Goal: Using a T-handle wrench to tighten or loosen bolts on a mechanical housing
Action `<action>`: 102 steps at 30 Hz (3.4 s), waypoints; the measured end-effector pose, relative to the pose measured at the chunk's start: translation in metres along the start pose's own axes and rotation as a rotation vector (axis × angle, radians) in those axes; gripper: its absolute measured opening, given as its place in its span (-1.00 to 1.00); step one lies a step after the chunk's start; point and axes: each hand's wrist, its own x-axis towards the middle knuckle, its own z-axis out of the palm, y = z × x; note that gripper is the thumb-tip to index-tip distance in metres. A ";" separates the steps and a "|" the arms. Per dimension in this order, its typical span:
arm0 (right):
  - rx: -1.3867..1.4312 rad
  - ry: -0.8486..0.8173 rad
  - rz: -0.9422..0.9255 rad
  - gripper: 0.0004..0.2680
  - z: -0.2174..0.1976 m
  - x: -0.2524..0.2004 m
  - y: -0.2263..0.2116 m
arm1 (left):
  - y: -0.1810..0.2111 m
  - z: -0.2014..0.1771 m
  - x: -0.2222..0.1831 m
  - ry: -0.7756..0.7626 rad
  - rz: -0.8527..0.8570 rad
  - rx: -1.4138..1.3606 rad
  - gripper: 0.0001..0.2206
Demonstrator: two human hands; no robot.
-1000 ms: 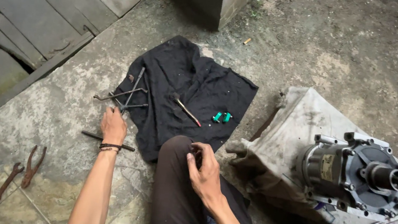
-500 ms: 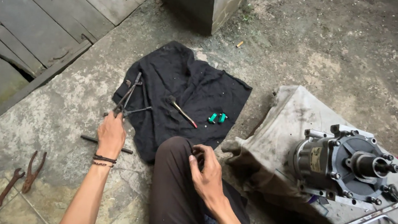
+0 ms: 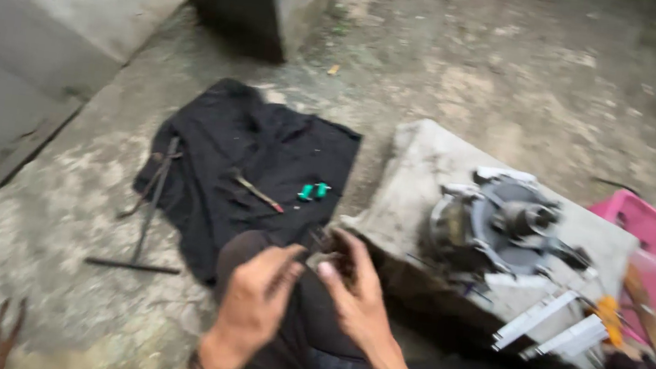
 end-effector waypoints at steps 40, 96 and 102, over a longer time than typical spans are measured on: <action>0.148 0.647 -0.376 -0.71 -0.157 -0.135 -0.061 | 0.141 0.135 -0.003 -0.572 -0.527 -0.948 -0.67; -1.504 -0.528 -0.613 -0.69 -0.214 -0.004 -0.218 | 0.121 0.160 0.065 0.127 0.323 -0.141 -0.82; -1.505 -0.542 -0.598 -0.78 -0.209 -0.006 -0.223 | 0.124 0.157 0.066 0.128 0.317 -0.151 -0.82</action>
